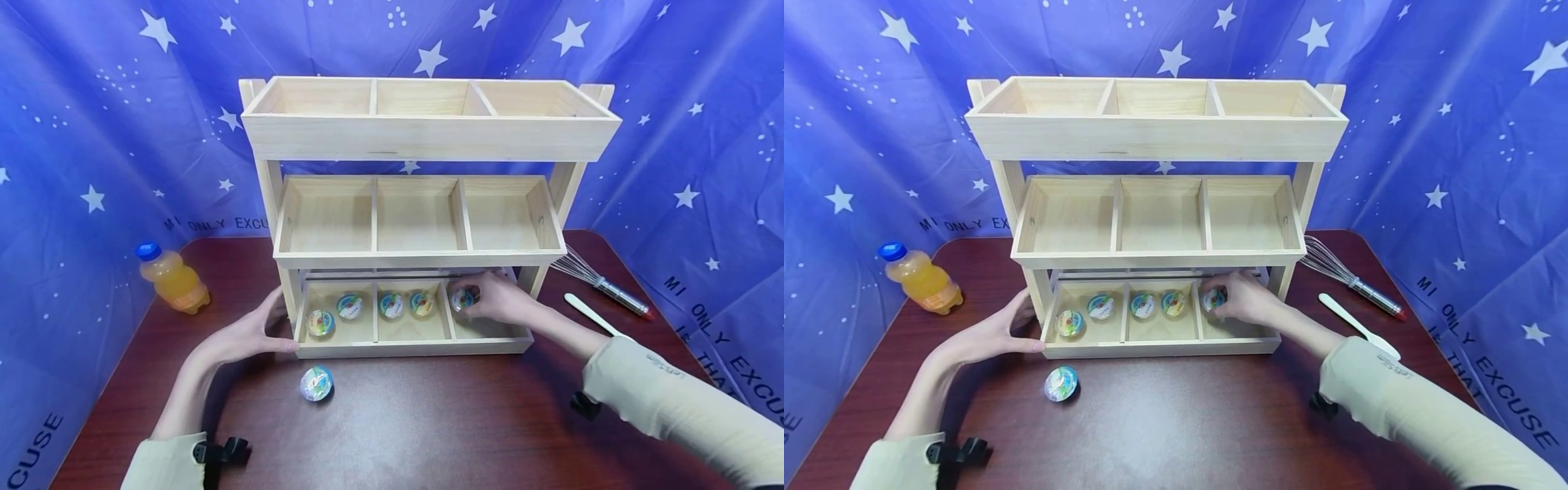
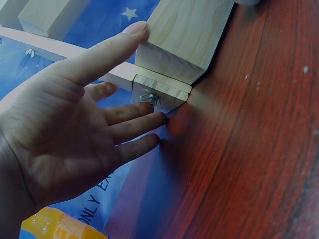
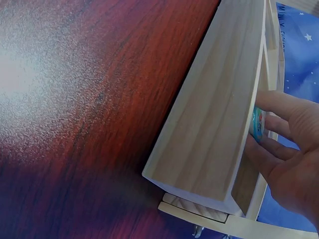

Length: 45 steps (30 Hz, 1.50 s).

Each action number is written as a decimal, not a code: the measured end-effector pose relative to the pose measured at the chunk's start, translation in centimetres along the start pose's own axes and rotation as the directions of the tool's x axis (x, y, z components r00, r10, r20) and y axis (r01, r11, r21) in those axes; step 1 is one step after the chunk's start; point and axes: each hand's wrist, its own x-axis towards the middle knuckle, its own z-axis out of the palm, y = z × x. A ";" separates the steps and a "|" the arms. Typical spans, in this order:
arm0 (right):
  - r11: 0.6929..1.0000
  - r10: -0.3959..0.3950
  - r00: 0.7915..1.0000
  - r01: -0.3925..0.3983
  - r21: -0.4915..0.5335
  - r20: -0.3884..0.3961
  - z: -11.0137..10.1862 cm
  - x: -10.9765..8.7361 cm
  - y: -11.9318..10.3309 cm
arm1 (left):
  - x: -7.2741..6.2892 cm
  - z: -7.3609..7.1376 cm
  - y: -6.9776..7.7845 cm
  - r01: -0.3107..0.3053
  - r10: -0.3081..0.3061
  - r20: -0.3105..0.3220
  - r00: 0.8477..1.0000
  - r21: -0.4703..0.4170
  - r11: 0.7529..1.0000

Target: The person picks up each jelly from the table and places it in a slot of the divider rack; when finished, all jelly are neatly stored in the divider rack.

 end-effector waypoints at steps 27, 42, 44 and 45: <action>0.999 -0.020 0.998 0.018 0.036 0.055 -0.9 -0.2 -0.2 | -0.1 -0.1 0.0 -0.033 0.033 -0.004 0.999 0.000 0.999; 0.990 -0.057 0.998 0.057 -0.129 0.006 -1.9 -1.7 -1.8 | -0.1 -0.2 0.1 -0.036 0.036 -0.001 0.999 0.006 0.999; 0.984 -0.066 0.998 0.062 -0.165 -0.020 -1.7 -1.9 -2.2 | 0.0 -0.1 0.0 -0.032 0.032 -0.002 0.999 0.002 0.999; 0.982 -0.074 0.997 0.066 -0.176 -0.037 -1.5 -2.0 -2.5 | 0.0 -0.1 0.0 -0.029 0.029 -0.002 1.000 0.001 1.000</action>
